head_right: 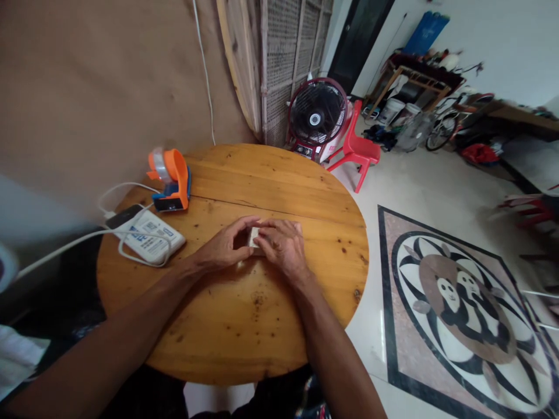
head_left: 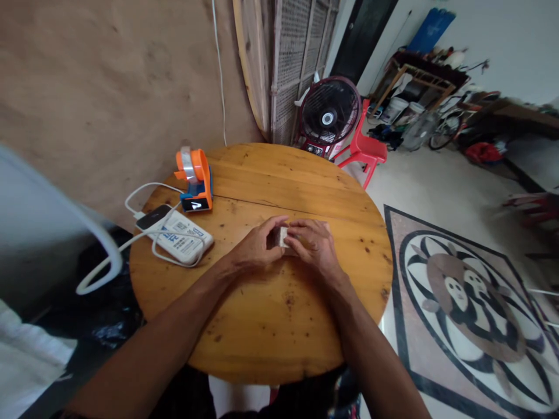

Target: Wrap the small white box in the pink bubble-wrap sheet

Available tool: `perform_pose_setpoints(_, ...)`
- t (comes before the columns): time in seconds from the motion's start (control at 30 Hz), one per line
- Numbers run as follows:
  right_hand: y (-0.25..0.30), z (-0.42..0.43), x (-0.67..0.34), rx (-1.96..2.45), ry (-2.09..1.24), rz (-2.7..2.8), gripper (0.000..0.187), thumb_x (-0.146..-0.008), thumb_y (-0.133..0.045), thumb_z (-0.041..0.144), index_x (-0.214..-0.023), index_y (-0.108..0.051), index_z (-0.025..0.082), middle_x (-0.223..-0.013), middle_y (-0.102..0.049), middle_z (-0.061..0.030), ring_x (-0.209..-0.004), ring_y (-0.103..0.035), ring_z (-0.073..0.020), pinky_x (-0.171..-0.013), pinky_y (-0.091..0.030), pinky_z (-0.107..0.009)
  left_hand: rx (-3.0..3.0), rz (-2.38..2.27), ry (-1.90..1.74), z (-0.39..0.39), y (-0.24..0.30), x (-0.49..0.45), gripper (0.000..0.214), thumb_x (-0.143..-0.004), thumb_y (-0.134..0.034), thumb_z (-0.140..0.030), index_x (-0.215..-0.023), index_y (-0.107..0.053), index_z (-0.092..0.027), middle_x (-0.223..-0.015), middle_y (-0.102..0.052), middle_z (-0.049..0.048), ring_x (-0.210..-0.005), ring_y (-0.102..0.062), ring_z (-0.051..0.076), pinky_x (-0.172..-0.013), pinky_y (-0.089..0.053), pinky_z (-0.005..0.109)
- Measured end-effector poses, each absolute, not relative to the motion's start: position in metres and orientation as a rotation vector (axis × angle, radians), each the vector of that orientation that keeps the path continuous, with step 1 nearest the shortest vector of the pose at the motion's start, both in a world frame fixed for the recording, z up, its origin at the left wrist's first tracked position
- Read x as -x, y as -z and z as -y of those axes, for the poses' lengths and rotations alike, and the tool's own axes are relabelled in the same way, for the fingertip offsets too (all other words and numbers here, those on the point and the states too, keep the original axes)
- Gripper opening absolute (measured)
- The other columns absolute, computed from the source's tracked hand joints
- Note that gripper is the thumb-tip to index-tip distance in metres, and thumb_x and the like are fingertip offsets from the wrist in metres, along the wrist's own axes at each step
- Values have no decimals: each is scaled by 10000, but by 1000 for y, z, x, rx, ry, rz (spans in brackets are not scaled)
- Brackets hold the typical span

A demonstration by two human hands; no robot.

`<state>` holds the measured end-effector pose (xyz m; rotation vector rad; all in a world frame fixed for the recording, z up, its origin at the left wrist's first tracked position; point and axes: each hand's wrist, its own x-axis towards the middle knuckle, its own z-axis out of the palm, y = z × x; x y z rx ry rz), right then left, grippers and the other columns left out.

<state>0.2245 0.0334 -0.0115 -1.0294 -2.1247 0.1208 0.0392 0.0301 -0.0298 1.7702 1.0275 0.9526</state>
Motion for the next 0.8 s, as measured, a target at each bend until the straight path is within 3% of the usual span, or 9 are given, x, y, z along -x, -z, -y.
perform_pose_setpoints(0.2,13,-33,-219,1098,51,2154,163,-923,-538,249,-835,-670,213,-940,-733,-48,-864,-632,-200,-817,-392,-374,-1770,-994,-949,-30,29,-40,671,-703,-623,-159,-1348,-438,-158,-1303,-583,117,-1170,-570,251,-1023,-450,412)
perform_pose_setpoints(0.47,17,-38,-221,1190,-280,2021,157,-920,-495,252,-812,-603,215,-962,-703,-57,-923,-630,-203,-823,-415,-350,-1759,-915,-927,-26,19,-43,666,-687,-600,-130,-1339,-477,-185,-1309,-583,88,-1163,-566,240,-1012,-452,403)
perform_pose_setpoints(0.7,17,-38,-222,1184,-428,1943,150,-909,-513,295,-811,-606,228,-997,-700,-65,-951,-640,-212,-846,-439,-368,-1829,-1062,-943,-28,20,-42,448,-813,-605,-361,-1222,-579,-178,-1257,-596,101,-1144,-558,250,-1010,-434,420)
perform_pose_setpoints(0.8,18,-39,-222,1193,-463,1920,155,-906,-513,304,-810,-603,223,-1002,-695,-71,-952,-637,-213,-854,-448,-372,-1866,-1108,-923,-28,20,-43,401,-823,-590,-355,-1182,-598,-178,-1218,-612,94,-1125,-561,243,-1006,-434,416)
